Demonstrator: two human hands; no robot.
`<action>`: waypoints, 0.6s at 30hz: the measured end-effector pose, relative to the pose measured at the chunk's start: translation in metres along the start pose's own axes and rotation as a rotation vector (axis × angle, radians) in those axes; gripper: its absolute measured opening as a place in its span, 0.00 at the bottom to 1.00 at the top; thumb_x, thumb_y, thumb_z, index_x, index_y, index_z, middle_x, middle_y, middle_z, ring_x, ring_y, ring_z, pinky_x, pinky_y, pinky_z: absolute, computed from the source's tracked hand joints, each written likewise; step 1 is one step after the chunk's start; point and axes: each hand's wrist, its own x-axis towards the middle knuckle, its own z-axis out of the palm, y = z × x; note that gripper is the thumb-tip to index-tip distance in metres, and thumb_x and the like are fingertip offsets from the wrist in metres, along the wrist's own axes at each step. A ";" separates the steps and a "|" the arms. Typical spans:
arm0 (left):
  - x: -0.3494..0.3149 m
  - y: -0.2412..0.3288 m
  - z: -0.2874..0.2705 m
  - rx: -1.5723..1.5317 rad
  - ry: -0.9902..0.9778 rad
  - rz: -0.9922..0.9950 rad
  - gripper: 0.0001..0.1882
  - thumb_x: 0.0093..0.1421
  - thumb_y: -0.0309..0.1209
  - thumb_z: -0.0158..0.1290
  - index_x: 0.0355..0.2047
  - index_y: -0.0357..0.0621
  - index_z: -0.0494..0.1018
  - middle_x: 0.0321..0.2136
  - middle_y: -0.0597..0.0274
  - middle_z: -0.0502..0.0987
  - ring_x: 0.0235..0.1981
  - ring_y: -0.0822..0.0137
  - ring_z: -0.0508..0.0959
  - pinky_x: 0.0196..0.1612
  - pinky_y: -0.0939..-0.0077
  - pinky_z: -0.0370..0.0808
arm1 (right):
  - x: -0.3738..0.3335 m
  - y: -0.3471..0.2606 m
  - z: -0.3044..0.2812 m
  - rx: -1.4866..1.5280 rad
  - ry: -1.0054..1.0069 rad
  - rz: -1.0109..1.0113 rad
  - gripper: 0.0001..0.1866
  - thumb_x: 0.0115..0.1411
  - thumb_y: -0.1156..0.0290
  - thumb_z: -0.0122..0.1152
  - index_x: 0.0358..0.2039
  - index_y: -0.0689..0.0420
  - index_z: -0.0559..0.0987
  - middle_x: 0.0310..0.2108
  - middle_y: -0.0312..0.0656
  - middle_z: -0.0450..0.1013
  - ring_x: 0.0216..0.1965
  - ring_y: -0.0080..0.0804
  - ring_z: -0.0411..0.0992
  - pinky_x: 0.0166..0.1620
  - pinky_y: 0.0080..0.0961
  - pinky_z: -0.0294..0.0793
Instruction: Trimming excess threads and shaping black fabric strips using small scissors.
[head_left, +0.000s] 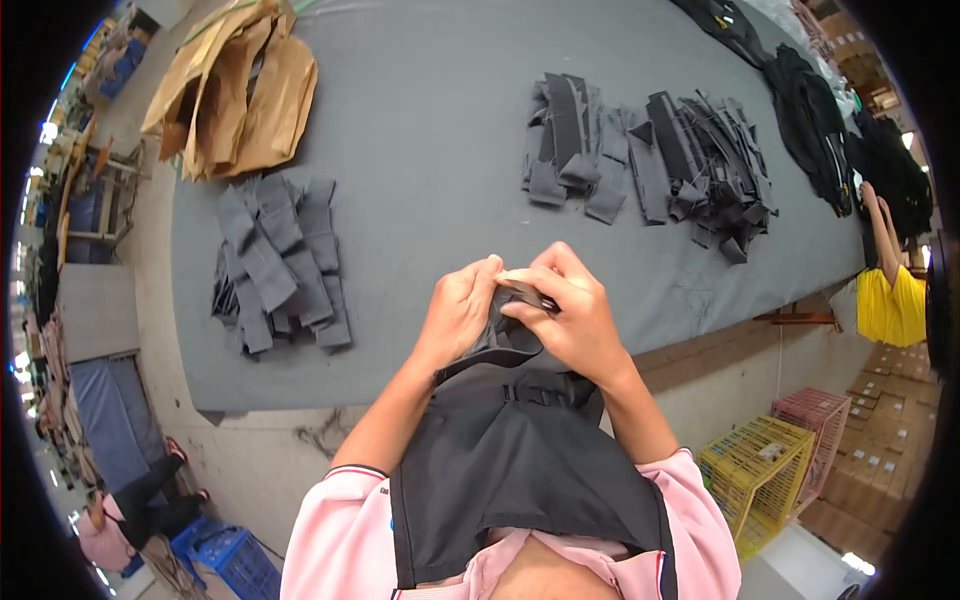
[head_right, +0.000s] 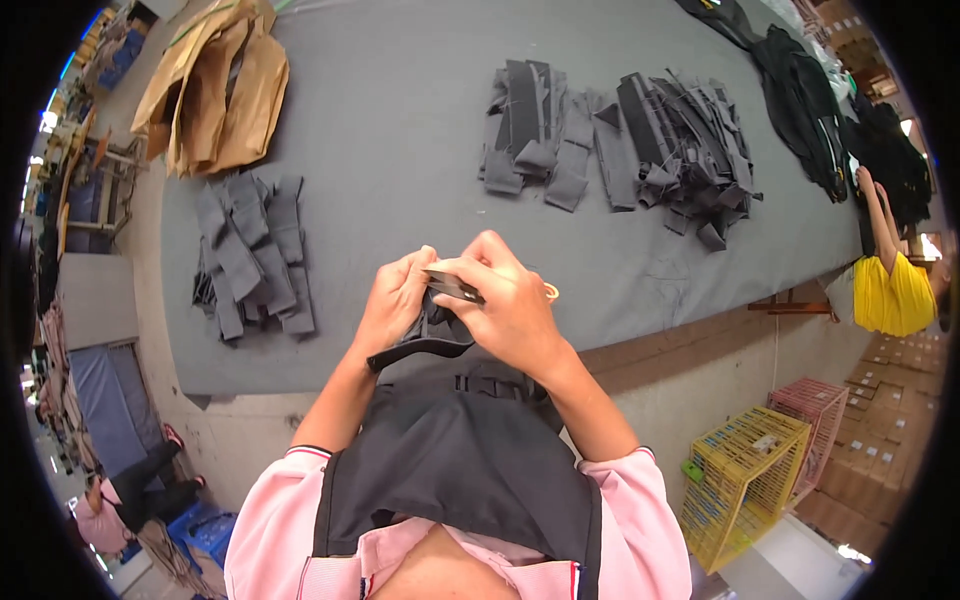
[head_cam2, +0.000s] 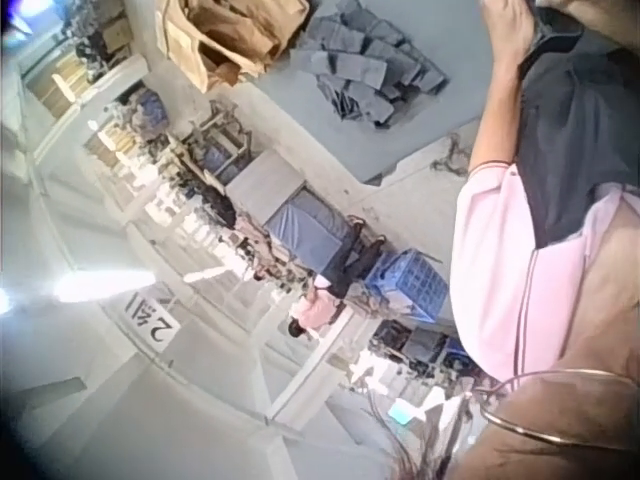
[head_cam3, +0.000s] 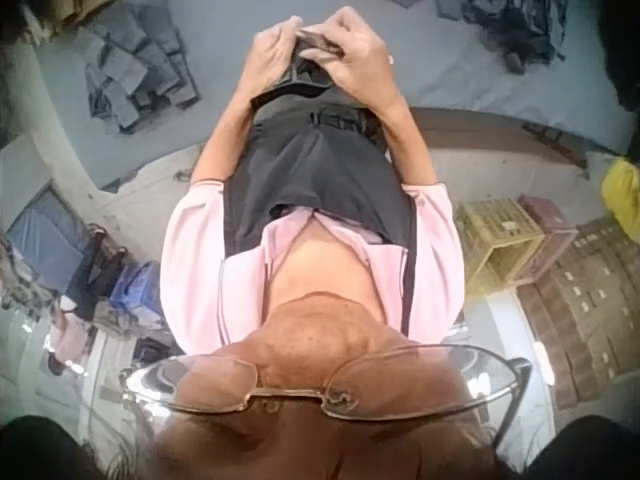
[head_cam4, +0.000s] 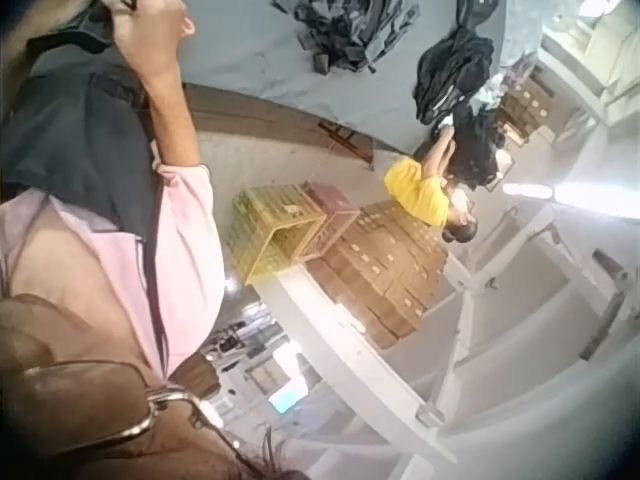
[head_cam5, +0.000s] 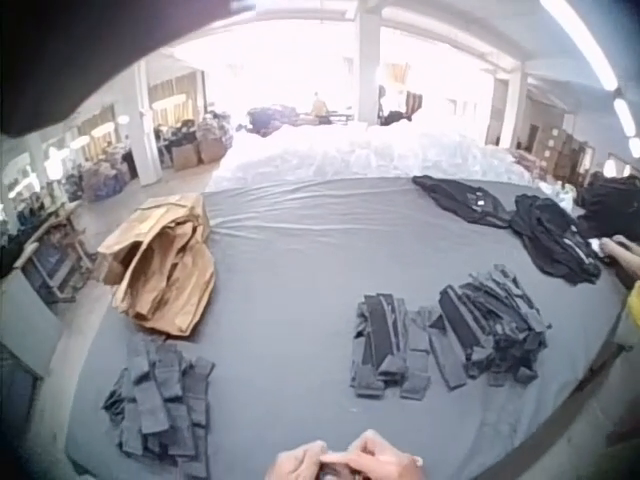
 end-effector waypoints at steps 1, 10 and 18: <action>0.000 -0.002 0.001 -0.035 0.002 -0.023 0.21 0.67 0.41 0.40 0.29 0.34 0.72 0.18 0.65 0.70 0.24 0.78 0.65 0.28 0.78 0.67 | -0.002 0.011 0.006 0.050 -0.035 0.014 0.11 0.47 0.77 0.66 0.34 0.59 0.77 0.24 0.36 0.62 0.21 0.25 0.63 0.24 0.23 0.65; -0.010 -0.011 -0.012 0.001 0.009 -0.147 0.24 0.67 0.43 0.38 0.28 0.36 0.72 0.16 0.66 0.67 0.22 0.76 0.63 0.27 0.76 0.65 | -0.020 0.002 0.006 -0.009 0.098 0.137 0.14 0.49 0.73 0.65 0.36 0.58 0.73 0.28 0.38 0.65 0.22 0.26 0.65 0.25 0.20 0.66; -0.009 0.007 -0.004 0.227 0.136 -0.034 0.20 0.68 0.39 0.40 0.27 0.37 0.71 0.14 0.71 0.58 0.19 0.79 0.56 0.21 0.80 0.56 | -0.027 -0.006 0.003 -0.391 -0.081 -0.062 0.17 0.45 0.77 0.64 0.39 0.58 0.75 0.28 0.40 0.66 0.24 0.33 0.70 0.26 0.26 0.69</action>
